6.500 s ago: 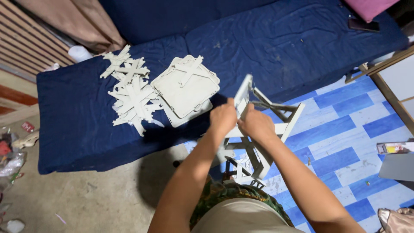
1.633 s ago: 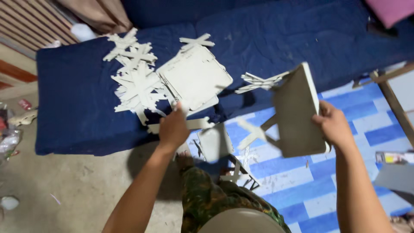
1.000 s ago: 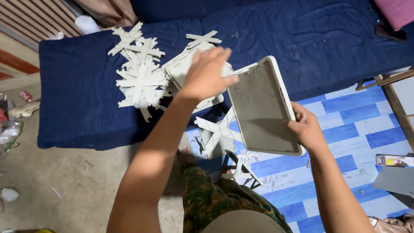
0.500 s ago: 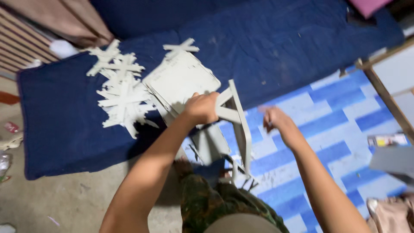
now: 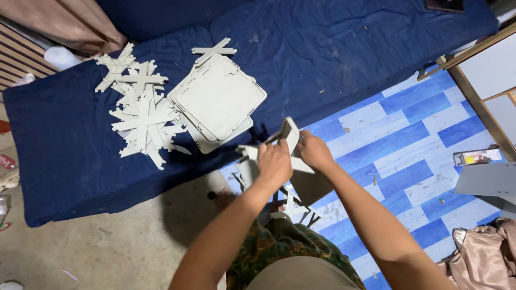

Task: The person takes apart a small white folding stool, pulling the legs and side panels away from the seat and detaching cross-brace pieces by hand. They stack the separated parts on a nearby bed and continue breaking down additional stool components on the floor.

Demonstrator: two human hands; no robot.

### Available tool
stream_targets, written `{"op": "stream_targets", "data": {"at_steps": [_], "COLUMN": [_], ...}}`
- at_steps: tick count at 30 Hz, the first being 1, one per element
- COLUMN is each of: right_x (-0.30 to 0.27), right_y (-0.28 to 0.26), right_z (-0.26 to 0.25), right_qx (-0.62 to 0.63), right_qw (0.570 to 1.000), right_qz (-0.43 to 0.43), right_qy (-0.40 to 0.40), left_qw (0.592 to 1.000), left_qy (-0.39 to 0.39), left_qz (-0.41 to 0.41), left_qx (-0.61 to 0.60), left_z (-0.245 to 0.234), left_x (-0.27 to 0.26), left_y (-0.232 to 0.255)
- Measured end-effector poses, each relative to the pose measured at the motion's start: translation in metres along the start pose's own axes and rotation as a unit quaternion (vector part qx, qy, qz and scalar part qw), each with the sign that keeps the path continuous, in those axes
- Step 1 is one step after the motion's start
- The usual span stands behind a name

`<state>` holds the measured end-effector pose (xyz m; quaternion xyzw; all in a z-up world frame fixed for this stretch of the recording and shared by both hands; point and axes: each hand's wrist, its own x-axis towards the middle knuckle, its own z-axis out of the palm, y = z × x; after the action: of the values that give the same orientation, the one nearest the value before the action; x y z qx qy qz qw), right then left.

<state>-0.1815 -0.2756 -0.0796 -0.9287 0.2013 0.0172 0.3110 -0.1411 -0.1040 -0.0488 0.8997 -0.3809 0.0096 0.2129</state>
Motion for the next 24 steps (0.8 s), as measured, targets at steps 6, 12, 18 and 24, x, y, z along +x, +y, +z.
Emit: {"op": "stream_targets", "data": {"at_steps": [6,12,18,24], "right_x": [0.006,0.029,0.027,0.012], "right_y": [0.086,0.174,0.106,0.049], "right_z": [0.051,-0.032,-0.067,-0.092], "right_qx": [-0.027,-0.031,0.117,0.454], "right_qw": [0.998,0.998,0.993,0.880], "right_qz": [0.048,0.001,0.009,0.094], "right_qy": [0.005,0.062,0.026,-0.105], "left_qw": [0.997,0.989,0.999,0.996], "left_qy": [-0.042,-0.095,-0.022,0.011], "left_qz": [-0.051,-0.098,-0.045,-0.084], "left_qx": [0.033,0.048,0.019,-0.017], "left_z": [0.015,-0.023,-0.024,-0.034], "left_x": [-0.023,-0.044,-0.032,-0.045], "left_y": [0.009,-0.032,-0.058,-0.073]}}
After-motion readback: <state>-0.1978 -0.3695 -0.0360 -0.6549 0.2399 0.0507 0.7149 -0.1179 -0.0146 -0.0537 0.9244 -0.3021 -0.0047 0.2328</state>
